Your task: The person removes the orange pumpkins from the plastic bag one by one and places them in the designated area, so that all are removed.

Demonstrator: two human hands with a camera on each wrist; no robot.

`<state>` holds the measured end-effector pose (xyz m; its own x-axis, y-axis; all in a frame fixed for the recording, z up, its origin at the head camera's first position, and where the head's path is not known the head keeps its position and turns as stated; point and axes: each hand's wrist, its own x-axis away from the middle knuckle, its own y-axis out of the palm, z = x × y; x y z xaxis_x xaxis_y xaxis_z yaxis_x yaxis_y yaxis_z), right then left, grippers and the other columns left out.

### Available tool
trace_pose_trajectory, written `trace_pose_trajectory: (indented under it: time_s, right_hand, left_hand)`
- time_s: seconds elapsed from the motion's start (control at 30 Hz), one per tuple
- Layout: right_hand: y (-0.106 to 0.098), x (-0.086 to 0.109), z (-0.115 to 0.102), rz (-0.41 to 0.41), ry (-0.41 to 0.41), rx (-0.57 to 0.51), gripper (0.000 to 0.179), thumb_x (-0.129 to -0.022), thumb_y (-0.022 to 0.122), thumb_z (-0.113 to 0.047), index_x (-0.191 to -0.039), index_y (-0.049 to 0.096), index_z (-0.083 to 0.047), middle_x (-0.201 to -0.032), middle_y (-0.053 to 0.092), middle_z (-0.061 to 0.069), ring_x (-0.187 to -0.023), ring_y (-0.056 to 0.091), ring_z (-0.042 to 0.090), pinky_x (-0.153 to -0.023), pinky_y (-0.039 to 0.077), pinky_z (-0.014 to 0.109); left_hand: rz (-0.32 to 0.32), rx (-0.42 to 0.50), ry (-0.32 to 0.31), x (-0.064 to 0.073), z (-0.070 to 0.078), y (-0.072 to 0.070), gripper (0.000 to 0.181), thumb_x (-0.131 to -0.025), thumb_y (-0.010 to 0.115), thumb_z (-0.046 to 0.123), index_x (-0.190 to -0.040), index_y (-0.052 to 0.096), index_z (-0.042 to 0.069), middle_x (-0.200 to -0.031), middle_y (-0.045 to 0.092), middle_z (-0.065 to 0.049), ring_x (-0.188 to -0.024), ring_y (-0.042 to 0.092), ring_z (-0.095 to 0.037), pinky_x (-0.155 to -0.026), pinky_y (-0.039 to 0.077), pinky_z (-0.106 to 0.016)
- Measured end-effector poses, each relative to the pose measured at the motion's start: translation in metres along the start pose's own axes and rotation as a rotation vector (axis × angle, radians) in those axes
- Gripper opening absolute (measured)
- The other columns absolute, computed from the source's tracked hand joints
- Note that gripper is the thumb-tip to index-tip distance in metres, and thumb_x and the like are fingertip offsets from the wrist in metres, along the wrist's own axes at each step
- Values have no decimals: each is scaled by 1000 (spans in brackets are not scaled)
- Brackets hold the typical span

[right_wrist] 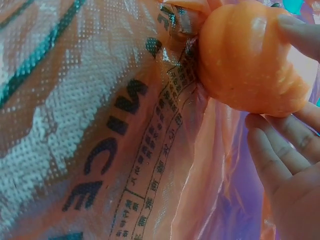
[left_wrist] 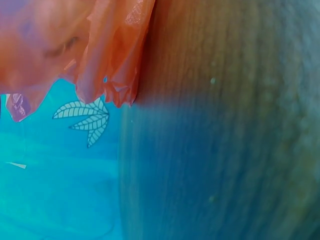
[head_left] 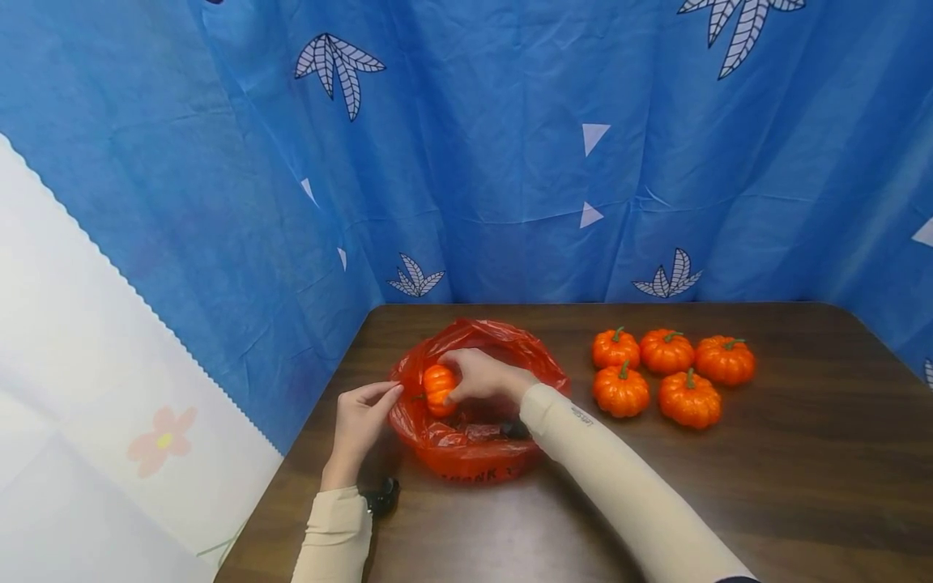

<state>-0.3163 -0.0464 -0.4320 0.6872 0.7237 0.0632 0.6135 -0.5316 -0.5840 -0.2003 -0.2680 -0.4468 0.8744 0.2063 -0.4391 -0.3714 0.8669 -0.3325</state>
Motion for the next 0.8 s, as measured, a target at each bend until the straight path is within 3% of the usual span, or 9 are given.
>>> trace_pose_trajectory:
  time_s: [0.33,0.8]
  right_hand:
    - [-5,5,7,-7,-46,-60,71,-76,86,-28,-139,55,-16,-119,65,-6,-107,61,16,-94,55,33]
    - [-16,17,9,-35,-68,24,70,-79,84,-32,-138,55,-10,-125,66,1,-112,62,17,-102,52,39]
  left_hand:
    - [14,-8,14,0,0,-1,15,-87,78,13,-97,80,1,-92,77,-19,-75,69,0,-71,58,-16]
    - [34,-11,13,0,2,-2,13,-87,78,11,-96,80,1,-91,77,-19,-75,69,-1,-72,57,-16]
